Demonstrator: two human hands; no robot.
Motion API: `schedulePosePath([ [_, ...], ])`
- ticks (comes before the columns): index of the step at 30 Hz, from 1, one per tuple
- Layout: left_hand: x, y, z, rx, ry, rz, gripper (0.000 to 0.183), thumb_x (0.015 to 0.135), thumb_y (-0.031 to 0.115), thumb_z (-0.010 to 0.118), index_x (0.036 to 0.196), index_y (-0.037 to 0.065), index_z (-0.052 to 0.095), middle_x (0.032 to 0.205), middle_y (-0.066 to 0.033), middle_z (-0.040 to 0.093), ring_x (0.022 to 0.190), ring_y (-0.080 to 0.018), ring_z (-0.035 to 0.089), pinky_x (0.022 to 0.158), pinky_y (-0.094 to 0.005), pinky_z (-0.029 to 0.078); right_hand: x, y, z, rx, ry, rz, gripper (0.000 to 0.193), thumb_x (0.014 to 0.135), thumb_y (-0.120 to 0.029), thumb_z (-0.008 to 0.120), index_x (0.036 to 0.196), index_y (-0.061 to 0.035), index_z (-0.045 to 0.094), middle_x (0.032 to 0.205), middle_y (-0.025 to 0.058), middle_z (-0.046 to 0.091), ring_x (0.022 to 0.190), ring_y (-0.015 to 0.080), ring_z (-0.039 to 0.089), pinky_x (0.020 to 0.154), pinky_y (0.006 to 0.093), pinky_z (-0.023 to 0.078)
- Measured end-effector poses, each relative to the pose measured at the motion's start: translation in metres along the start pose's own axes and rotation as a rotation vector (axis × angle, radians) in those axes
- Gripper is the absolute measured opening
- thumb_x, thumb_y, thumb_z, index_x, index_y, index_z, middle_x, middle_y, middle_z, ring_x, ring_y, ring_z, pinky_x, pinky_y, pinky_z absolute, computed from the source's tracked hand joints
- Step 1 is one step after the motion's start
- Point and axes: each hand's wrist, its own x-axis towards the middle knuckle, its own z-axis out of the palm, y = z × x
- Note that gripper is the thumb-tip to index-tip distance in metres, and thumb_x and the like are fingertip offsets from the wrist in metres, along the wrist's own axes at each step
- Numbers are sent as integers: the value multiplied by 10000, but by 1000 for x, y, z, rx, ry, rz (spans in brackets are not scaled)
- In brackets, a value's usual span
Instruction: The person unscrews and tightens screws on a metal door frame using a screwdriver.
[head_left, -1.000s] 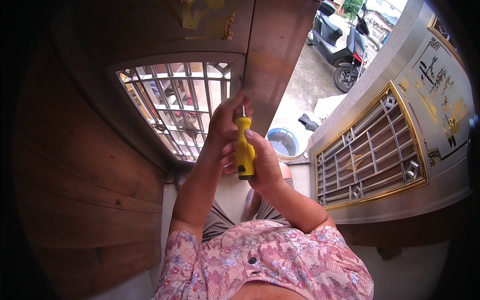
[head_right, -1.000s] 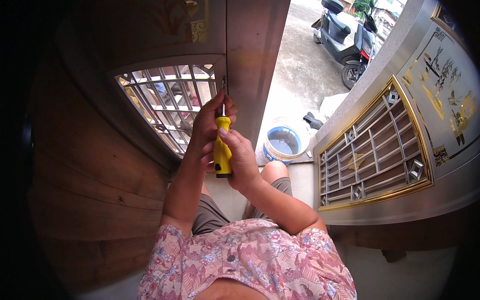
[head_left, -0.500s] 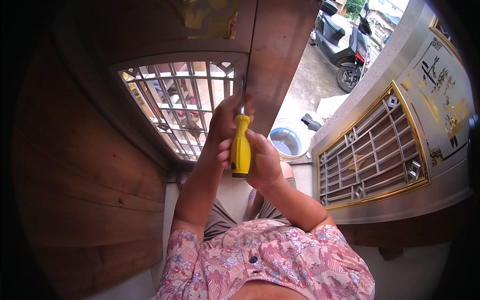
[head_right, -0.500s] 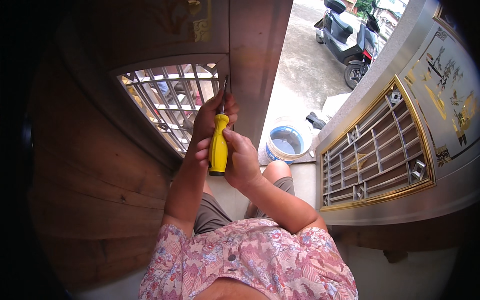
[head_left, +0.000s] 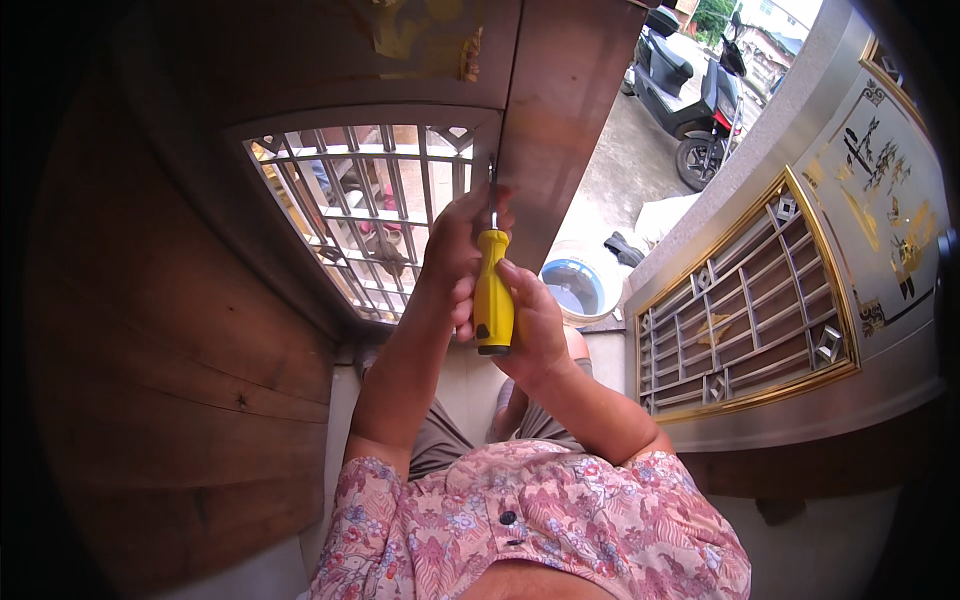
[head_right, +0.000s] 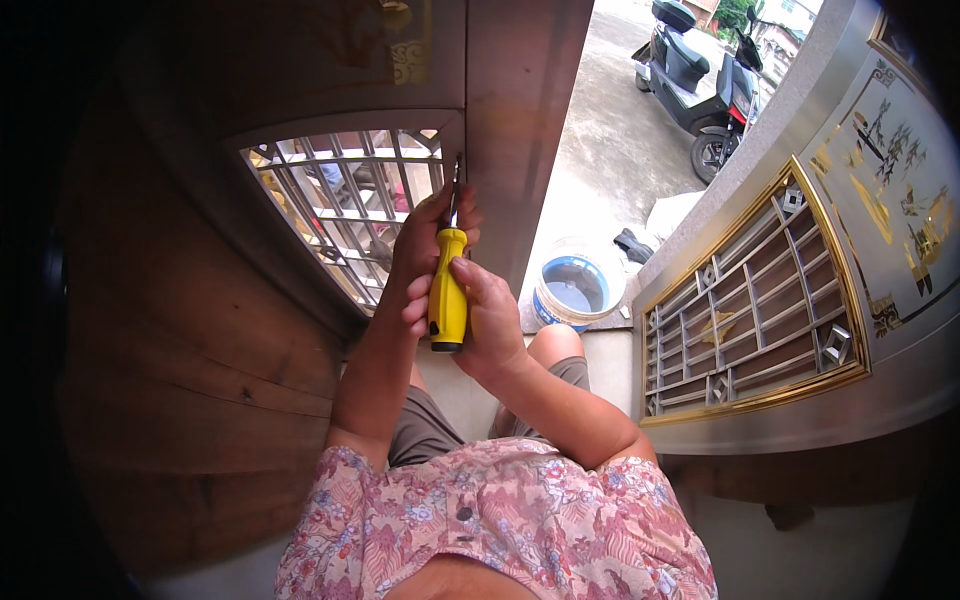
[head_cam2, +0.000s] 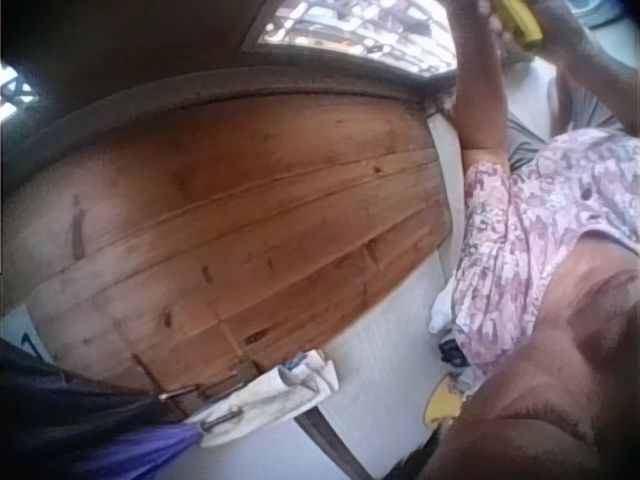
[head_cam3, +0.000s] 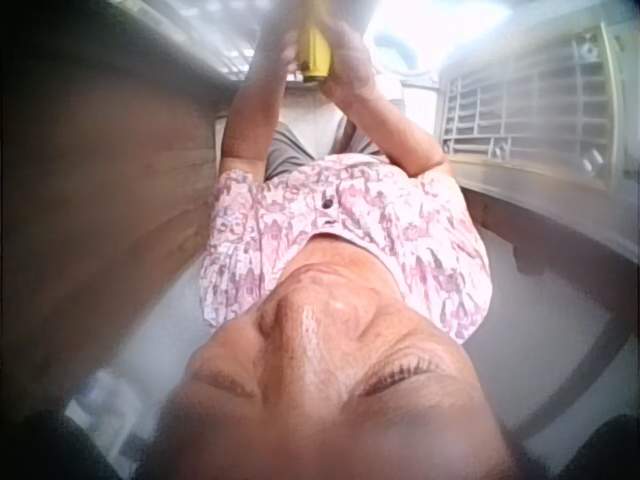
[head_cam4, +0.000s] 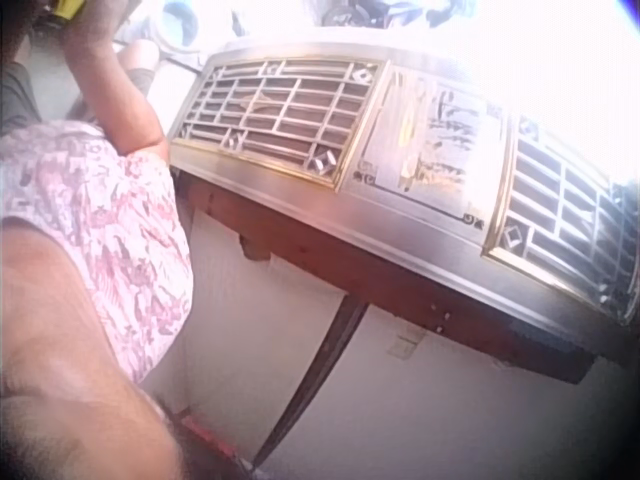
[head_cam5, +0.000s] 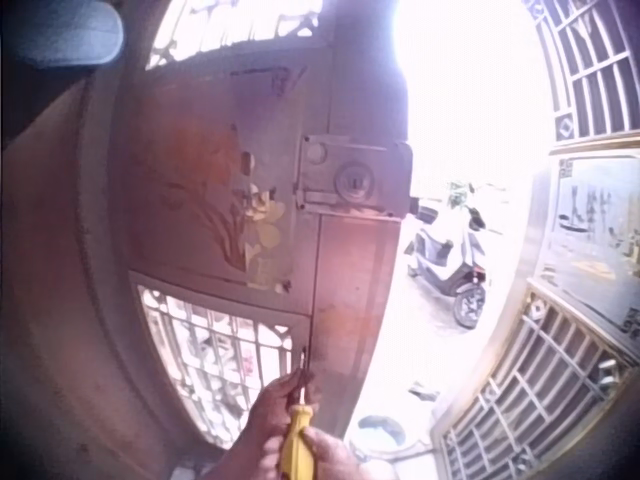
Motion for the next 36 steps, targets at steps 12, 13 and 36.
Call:
schedulePosePath([
  [12, 3, 1, -2, 1, 280, -24, 292, 866, 362, 627, 925, 78, 599, 773, -12, 555, 660, -124, 512, 582, -271, 408, -8, 1, -2, -158, -49, 31, 268, 930, -264, 507, 1027, -19, 453, 809, 166, 615, 580, 238, 633, 481, 323, 522],
  [13, 3, -1, 9, -1, 273, -30, 292, 866, 362, 627, 925, 78, 599, 773, -12, 555, 660, -124, 512, 582, -271, 408, -6, 2, -6, 15, -130, 25, 281, 936, -276, 484, 1043, -17, 456, 828, 178, 612, 582, 247, 631, 485, 329, 526],
  [36, -7, -3, 18, -2, 13, 42, 346, 909, 429, 539, 910, 85, 577, 720, 6, 492, 639, -107, 476, 543, -225, 379, -15, -6, 6, -119, 40, 35, 279, 922, -211, 505, 1074, 22, 521, 886, 111, 622, 758, 214, 623, 680, 350, 530],
])
